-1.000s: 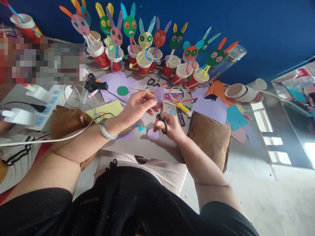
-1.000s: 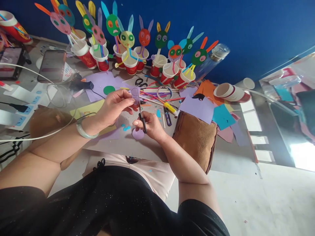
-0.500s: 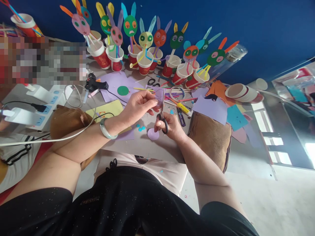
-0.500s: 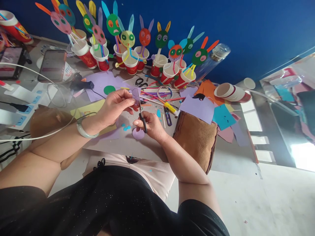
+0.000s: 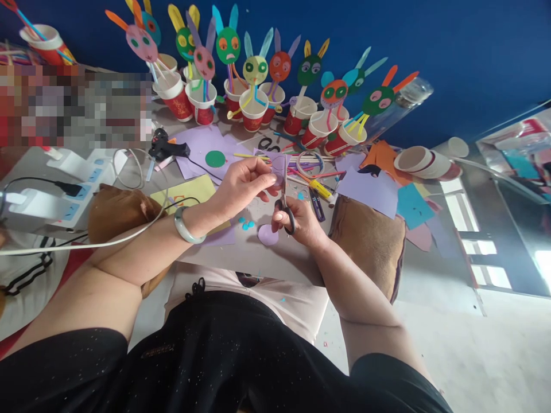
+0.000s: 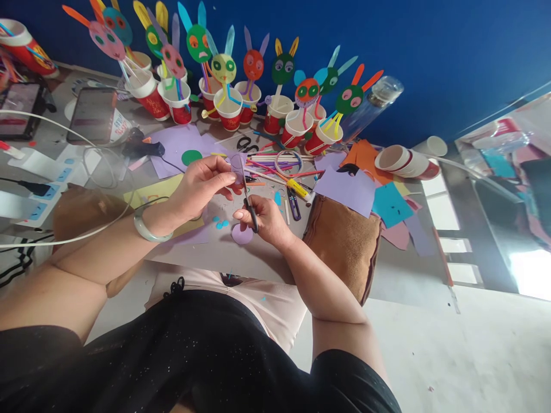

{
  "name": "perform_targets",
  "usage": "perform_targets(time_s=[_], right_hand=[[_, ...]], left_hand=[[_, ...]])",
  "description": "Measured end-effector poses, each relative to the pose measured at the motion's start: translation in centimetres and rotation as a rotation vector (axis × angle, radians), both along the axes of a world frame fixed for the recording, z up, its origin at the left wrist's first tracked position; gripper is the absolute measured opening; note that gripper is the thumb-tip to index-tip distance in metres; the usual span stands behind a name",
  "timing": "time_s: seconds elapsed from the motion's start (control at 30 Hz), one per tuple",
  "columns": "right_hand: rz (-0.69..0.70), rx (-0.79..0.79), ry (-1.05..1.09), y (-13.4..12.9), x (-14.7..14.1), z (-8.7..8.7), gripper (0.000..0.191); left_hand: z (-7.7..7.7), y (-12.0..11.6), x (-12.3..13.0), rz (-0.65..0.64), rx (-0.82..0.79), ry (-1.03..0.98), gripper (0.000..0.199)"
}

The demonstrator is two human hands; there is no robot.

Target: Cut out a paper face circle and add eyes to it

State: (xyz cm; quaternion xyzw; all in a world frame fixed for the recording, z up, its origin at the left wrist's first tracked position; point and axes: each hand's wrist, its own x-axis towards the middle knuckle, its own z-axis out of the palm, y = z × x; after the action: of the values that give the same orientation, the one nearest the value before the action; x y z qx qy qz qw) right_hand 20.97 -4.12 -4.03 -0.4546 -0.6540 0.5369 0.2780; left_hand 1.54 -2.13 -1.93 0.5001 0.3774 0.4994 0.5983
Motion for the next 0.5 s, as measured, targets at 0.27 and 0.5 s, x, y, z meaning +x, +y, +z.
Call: perform_targets(time_s=[0.27, 0.5], right_hand=[[0.005, 0.013, -0.011, -0.07, 0.07, 0.16, 0.076], [0.012, -0.006, -0.009, -0.01, 0.10, 0.23, 0.077]], left_hand=[[0.23, -0.04, -0.05, 0.018, 0.015, 0.033, 0.015], [0.51, -0.04, -0.19, 0.018, 0.032, 0.055, 0.014]])
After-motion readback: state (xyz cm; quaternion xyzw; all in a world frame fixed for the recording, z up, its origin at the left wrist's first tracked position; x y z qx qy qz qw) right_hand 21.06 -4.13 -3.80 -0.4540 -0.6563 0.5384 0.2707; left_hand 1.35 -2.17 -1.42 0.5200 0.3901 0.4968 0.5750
